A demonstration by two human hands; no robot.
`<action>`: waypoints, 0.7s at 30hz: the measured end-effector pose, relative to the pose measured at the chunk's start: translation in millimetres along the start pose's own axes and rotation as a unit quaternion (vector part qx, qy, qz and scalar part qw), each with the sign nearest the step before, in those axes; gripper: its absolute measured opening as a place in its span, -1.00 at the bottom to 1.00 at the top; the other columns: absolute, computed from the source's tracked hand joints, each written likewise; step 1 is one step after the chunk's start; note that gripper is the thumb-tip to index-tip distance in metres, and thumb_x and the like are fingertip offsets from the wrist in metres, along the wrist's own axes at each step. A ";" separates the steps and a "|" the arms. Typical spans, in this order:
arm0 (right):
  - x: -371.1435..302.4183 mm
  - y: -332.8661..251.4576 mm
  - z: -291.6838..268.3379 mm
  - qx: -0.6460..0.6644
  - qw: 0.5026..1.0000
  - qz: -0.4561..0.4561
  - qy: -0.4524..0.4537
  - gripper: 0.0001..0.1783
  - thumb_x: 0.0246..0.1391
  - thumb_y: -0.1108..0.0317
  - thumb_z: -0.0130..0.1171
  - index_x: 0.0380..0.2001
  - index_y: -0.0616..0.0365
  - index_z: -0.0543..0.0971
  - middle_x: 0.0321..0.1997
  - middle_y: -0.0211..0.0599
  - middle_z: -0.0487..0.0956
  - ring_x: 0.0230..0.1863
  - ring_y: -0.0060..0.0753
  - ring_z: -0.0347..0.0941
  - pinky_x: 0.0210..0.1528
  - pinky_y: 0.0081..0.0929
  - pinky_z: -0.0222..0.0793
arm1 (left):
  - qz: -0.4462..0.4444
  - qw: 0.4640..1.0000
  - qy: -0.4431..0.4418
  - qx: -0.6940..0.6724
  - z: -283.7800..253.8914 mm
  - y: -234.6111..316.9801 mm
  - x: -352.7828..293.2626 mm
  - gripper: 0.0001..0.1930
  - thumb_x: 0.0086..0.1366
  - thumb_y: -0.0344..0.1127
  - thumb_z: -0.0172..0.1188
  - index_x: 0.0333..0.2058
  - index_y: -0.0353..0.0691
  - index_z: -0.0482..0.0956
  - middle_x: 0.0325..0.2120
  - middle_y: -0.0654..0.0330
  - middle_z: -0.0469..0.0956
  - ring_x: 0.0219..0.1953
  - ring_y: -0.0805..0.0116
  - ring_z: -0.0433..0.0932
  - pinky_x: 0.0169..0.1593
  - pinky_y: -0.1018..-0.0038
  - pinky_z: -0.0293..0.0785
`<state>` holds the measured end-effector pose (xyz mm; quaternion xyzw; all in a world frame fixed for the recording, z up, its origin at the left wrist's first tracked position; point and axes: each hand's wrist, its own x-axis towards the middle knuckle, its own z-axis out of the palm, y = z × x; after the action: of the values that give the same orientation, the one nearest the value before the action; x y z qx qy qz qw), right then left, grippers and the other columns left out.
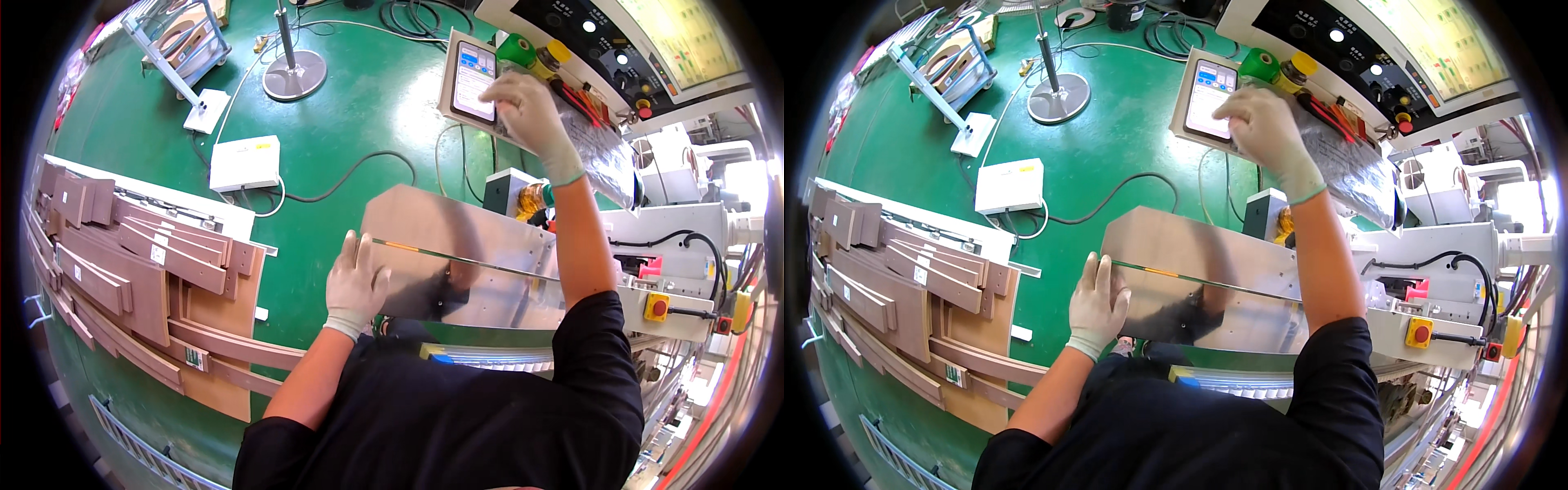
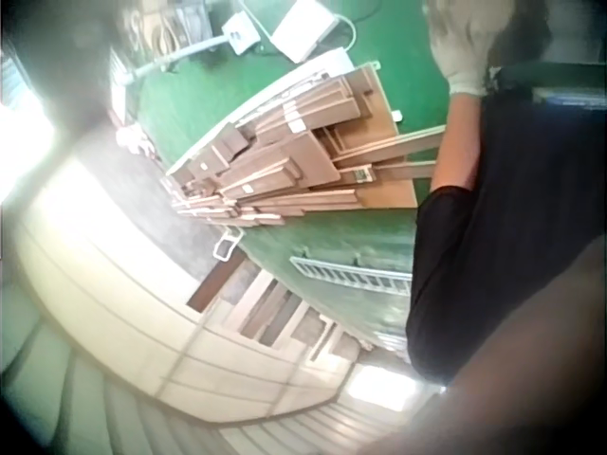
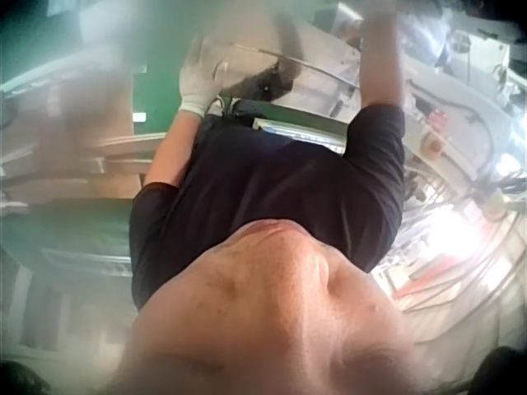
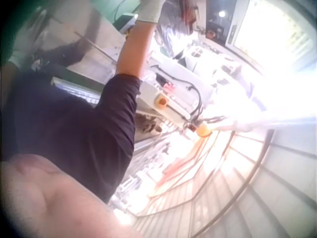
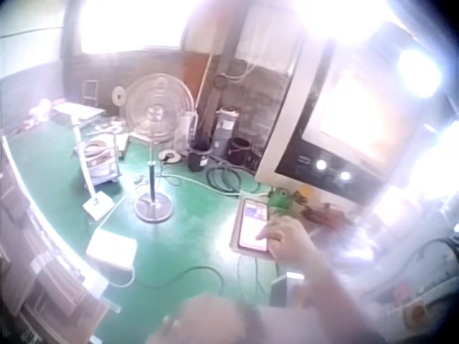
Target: The person picks up a long wood panel from a stack, places it onto an edge-banding machine to process the edge, and then returns it to the stack.
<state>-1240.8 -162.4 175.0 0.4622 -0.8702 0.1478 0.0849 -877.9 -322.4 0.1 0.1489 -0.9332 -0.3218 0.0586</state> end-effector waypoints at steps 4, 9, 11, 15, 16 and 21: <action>-18.5 -9.5 2.6 -0.054 0.998 -0.008 0.029 -0.69 0.05 0.40 0.12 -0.21 -0.01 0.80 -0.10 -0.24 0.71 0.02 -0.05 0.57 0.16 -0.09 0.46 | 0.006 1.000 -0.002 0.001 -0.3 1.1 -0.3 -0.24 0.29 -0.10 0.28 0.38 -0.29 0.26 0.34 -0.32 0.27 0.23 -0.29 0.45 0.22 0.04 0.47; -10.2 1.6 5.2 -0.035 0.991 0.057 0.112 -0.66 0.11 0.36 0.08 -0.14 0.04 0.78 -0.07 -0.21 0.71 0.06 -0.04 0.57 0.19 -0.09 0.45 | 0.018 1.000 0.003 0.005 1.9 3.3 2.4 -0.25 0.30 -0.10 0.27 0.37 -0.32 0.27 0.33 -0.39 0.27 0.26 -0.34 0.42 0.24 0.03 0.46; -10.1 2.0 9.5 -0.024 0.990 0.063 0.120 -0.68 0.12 0.37 0.09 -0.16 0.05 0.77 -0.05 -0.21 0.71 0.09 -0.04 0.57 0.19 -0.09 0.45 | 0.021 1.000 0.003 0.006 2.3 3.2 2.5 -0.25 0.31 -0.10 0.26 0.37 -0.35 0.27 0.33 -0.43 0.26 0.28 -0.37 0.40 0.26 0.02 0.45; -15.6 0.0 16.0 0.002 0.987 0.080 0.139 -0.73 0.13 0.38 0.11 -0.22 0.06 0.76 -0.05 -0.22 0.72 0.07 -0.02 0.58 0.18 -0.09 0.45 | 0.029 1.000 0.003 0.011 5.3 2.2 3.1 -0.25 0.33 -0.10 0.25 0.37 -0.39 0.26 0.32 -0.48 0.24 0.29 -0.42 0.38 0.27 0.00 0.44; -17.8 0.1 15.0 0.005 0.987 0.083 0.140 -0.73 0.12 0.39 0.11 -0.22 0.07 0.76 -0.05 -0.22 0.72 0.07 -0.03 0.58 0.17 -0.09 0.45 | 0.028 1.000 0.003 0.007 5.6 3.4 3.1 -0.26 0.33 -0.10 0.24 0.37 -0.40 0.26 0.32 -0.48 0.24 0.29 -0.42 0.38 0.28 0.00 0.43; -28.2 -6.2 10.3 0.026 0.986 0.078 0.145 -0.75 0.11 0.41 0.12 -0.24 0.08 0.76 -0.07 -0.21 0.72 0.04 -0.04 0.59 0.15 -0.09 0.47 | 0.013 1.000 -0.020 0.000 5.9 3.8 2.8 -0.22 0.34 -0.13 0.24 0.41 -0.41 0.16 0.35 -0.46 0.20 0.35 -0.43 0.29 0.34 0.02 0.37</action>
<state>-1220.0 -147.2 158.3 0.3687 -0.8777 0.2426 0.1865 -882.7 -317.0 -2.1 0.1303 -0.9361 -0.3237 0.0445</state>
